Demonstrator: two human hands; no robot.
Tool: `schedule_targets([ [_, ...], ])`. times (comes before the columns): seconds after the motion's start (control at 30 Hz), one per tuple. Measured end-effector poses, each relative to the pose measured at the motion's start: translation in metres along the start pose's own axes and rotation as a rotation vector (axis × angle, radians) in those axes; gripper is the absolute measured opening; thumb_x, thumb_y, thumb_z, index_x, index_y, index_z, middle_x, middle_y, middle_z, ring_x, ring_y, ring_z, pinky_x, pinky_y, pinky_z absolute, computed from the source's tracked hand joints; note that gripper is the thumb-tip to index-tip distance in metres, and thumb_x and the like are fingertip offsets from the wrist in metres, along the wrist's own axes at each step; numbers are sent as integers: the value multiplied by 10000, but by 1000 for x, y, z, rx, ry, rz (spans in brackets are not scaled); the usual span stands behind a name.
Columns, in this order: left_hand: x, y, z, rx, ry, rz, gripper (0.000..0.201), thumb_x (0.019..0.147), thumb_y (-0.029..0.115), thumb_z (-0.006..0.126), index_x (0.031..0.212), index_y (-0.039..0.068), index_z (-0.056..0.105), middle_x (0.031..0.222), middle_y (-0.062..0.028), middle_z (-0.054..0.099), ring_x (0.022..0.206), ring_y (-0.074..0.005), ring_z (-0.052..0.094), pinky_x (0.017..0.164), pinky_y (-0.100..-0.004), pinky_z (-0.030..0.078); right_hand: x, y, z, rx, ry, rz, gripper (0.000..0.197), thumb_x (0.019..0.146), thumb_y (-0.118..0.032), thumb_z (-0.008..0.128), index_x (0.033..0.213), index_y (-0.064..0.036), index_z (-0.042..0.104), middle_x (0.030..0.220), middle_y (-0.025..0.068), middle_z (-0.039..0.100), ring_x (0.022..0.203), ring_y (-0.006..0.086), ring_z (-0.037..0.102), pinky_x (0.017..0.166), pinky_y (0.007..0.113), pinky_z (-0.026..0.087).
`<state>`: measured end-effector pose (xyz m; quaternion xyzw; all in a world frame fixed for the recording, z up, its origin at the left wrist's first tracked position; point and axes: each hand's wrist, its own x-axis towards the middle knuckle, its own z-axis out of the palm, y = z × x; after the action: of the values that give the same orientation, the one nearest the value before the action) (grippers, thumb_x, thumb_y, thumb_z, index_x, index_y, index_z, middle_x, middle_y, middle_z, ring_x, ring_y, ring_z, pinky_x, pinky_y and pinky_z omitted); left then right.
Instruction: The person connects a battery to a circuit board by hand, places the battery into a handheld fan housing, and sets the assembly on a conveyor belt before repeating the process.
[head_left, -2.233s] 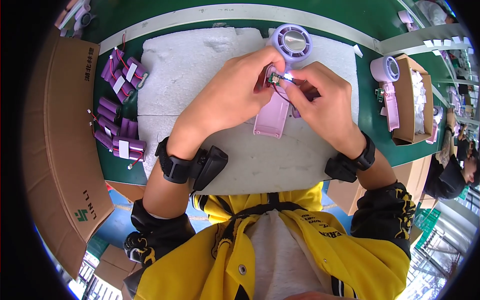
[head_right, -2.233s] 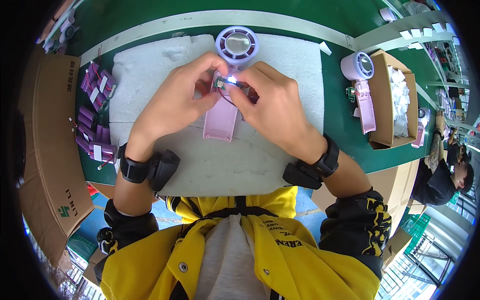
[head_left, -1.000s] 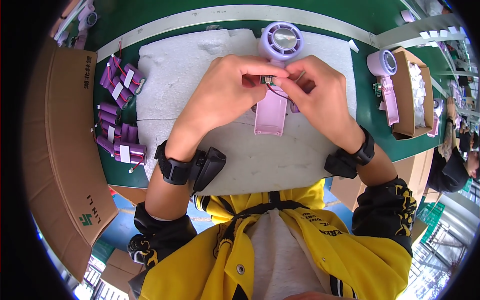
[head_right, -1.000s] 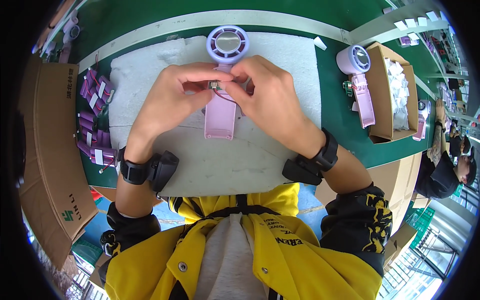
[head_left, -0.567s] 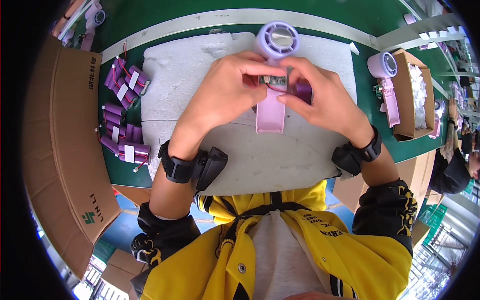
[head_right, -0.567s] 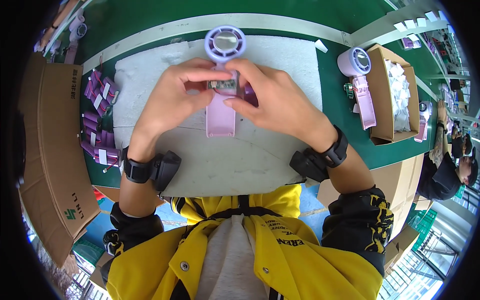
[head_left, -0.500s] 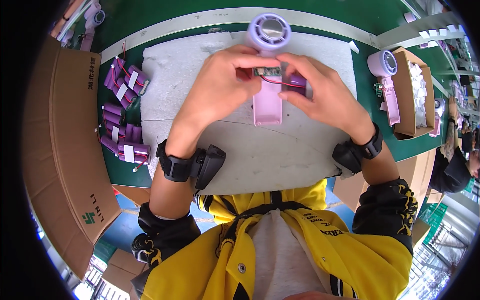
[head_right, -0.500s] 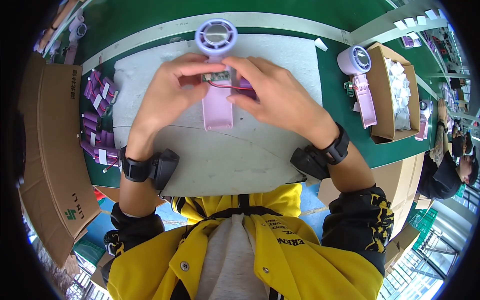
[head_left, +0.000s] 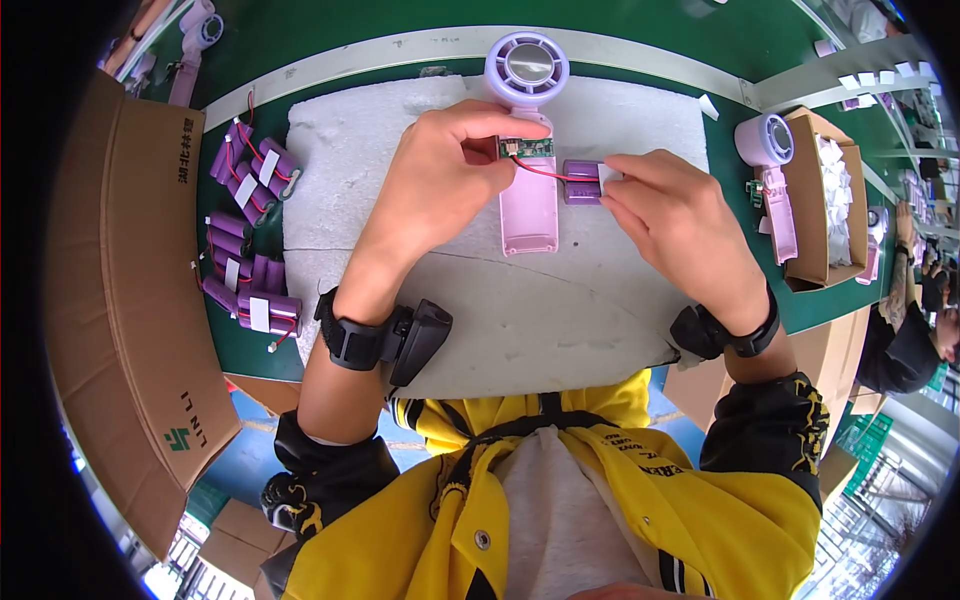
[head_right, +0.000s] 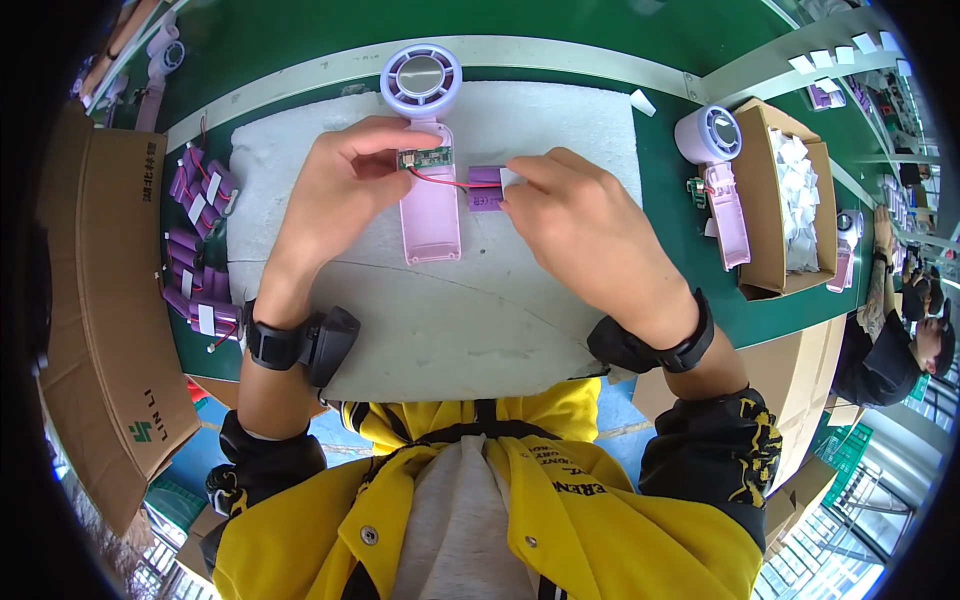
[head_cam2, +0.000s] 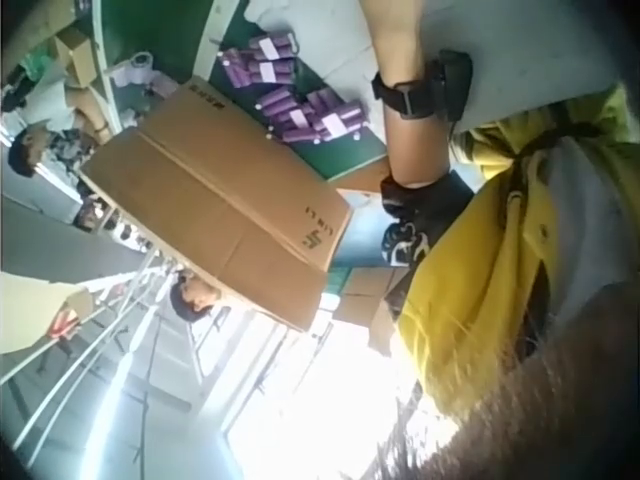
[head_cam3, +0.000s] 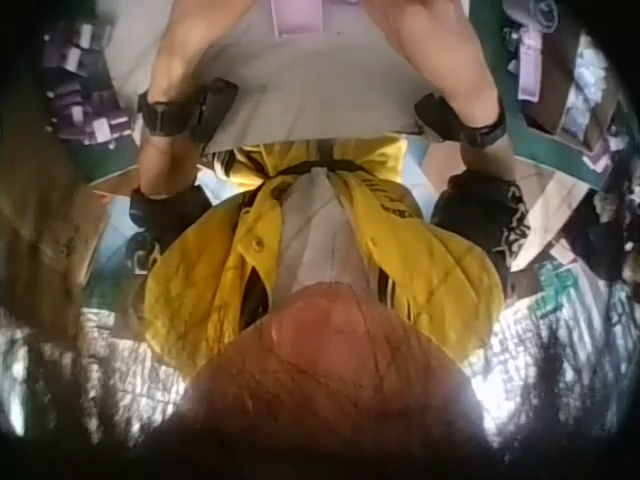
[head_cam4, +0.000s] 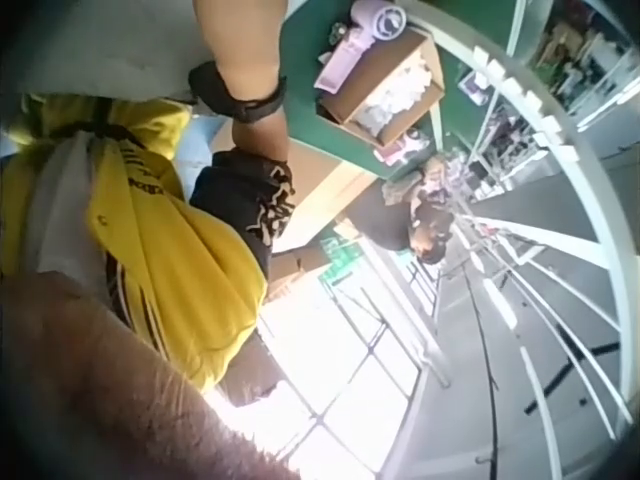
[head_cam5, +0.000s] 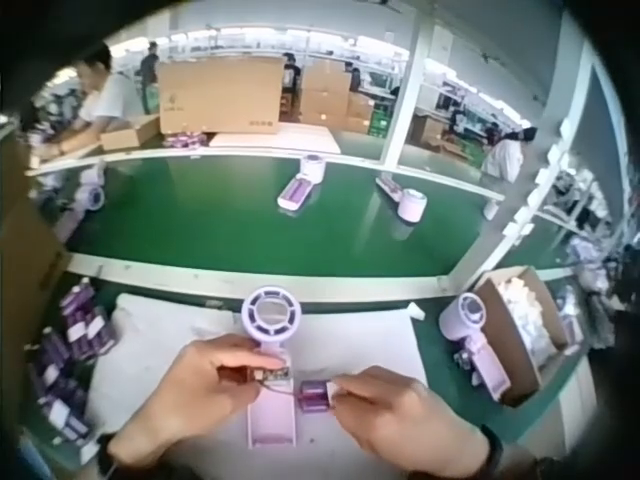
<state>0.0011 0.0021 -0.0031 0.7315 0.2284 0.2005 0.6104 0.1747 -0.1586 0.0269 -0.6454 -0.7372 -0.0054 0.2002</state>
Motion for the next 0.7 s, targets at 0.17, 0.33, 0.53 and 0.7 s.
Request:
schedule_targets([
  [0.17,0,3,0,65,-13,3,378,735,-102,568,1047,42,725,1026,-70,660,814,-136,617,752,-246,501,2,-8,-1,-115,-70,1,133,722,-2,737,805,35,639,965,133,678,798,271,647,667,346,548],
  [0.33,0,1,-2,50,-15,-5,381,740,-98,576,1061,44,722,1040,-78,660,824,-140,621,758,-247,504,2,-3,1,-39,-45,27,125,719,-7,731,800,31,643,972,133,684,793,276,646,676,359,548],
  [0.53,0,1,-3,43,-32,7,370,760,-98,611,1082,48,718,1069,-85,661,877,-150,641,781,-249,513,1,4,2,95,-12,-8,113,729,3,711,819,31,650,994,148,684,791,288,643,691,373,548],
  [0.7,0,1,-10,125,-74,3,359,771,-101,623,1094,29,711,1112,-87,656,898,-145,649,778,-244,520,0,10,10,77,-7,-32,94,741,-14,673,805,36,627,1011,181,675,789,295,639,692,368,545],
])
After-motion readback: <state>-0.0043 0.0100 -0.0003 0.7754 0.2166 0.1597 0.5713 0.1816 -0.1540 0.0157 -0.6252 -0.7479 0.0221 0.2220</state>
